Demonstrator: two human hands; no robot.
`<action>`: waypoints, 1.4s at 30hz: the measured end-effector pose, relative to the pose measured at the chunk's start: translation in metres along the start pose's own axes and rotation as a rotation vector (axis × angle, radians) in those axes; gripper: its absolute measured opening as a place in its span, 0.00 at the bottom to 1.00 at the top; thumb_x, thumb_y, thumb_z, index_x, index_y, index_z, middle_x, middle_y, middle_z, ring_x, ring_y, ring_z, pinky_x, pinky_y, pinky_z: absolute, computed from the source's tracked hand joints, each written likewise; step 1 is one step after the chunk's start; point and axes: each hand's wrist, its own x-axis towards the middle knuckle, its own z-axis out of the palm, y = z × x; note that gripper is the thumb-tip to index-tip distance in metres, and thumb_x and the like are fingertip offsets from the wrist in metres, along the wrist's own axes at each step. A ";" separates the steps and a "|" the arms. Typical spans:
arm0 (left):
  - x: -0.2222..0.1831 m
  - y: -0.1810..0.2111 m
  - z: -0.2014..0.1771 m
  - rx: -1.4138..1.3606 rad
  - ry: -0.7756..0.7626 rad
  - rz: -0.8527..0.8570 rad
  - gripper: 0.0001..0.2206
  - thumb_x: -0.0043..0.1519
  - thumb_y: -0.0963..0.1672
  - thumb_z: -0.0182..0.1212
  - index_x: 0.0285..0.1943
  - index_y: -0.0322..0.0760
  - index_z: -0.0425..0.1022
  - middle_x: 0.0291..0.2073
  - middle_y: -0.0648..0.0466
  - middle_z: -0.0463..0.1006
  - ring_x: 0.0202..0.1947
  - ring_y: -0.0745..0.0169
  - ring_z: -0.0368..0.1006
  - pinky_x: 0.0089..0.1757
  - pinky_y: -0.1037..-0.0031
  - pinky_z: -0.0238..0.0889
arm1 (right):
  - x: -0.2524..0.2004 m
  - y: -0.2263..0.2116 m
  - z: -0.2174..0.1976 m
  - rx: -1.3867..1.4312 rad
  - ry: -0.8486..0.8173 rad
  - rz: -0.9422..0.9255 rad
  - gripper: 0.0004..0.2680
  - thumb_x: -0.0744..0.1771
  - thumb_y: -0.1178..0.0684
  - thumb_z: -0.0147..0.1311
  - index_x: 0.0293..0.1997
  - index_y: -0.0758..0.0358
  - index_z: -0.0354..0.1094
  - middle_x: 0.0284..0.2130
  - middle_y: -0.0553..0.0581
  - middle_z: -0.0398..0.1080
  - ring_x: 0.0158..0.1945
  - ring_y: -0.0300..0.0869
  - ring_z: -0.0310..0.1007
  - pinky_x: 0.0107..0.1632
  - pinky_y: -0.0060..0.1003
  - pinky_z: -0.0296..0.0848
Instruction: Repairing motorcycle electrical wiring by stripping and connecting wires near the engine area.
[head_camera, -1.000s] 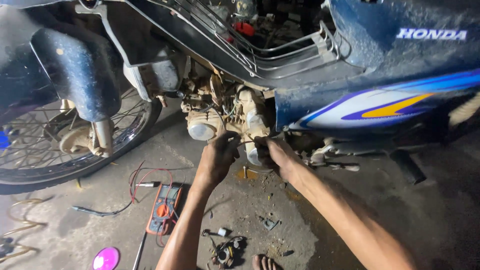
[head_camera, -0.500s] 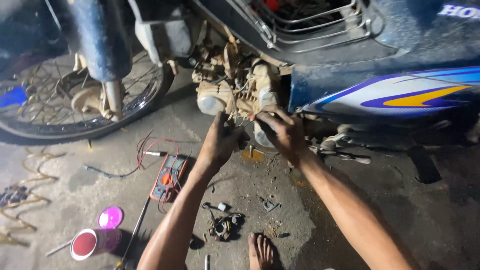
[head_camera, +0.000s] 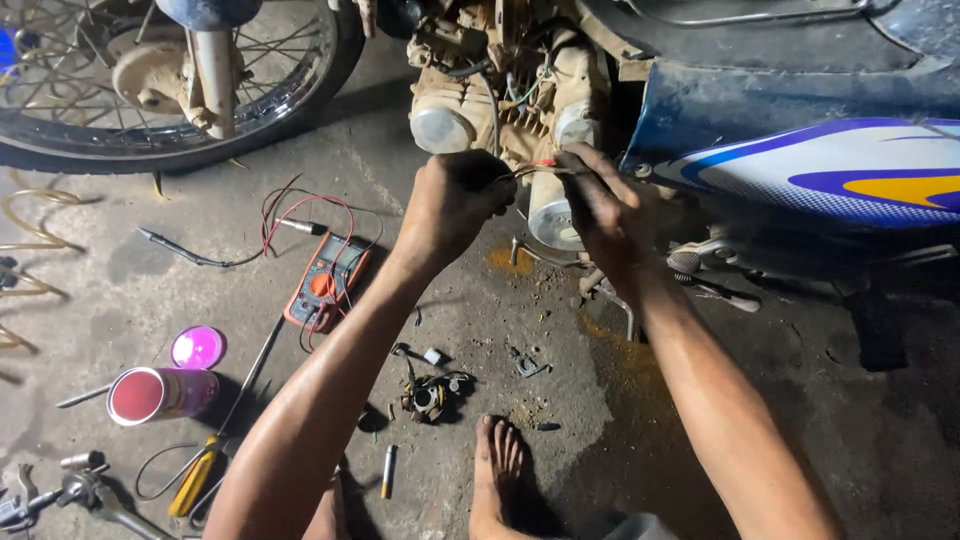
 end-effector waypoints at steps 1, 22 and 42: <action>0.001 0.000 0.001 0.001 -0.001 -0.003 0.08 0.53 0.47 0.70 0.40 0.46 0.84 0.19 0.56 0.82 0.24 0.63 0.82 0.32 0.74 0.73 | 0.003 -0.001 -0.002 0.002 -0.001 0.002 0.05 0.69 0.58 0.59 0.48 0.57 0.77 0.46 0.54 0.78 0.37 0.53 0.79 0.34 0.45 0.78; 0.017 -0.005 0.018 0.035 -0.088 0.246 0.13 0.52 0.39 0.66 0.47 0.40 0.82 0.30 0.46 0.84 0.35 0.47 0.83 0.35 0.65 0.74 | -0.004 -0.004 -0.004 0.242 -0.106 0.160 0.02 0.69 0.61 0.59 0.41 0.59 0.76 0.31 0.57 0.78 0.36 0.53 0.81 0.36 0.40 0.77; 0.012 -0.004 0.019 0.363 -0.091 0.353 0.11 0.57 0.43 0.64 0.48 0.47 0.84 0.30 0.49 0.85 0.33 0.39 0.82 0.38 0.51 0.75 | -0.018 0.008 0.008 0.314 -0.111 0.240 0.09 0.65 0.64 0.63 0.48 0.58 0.75 0.35 0.59 0.79 0.40 0.51 0.81 0.39 0.45 0.78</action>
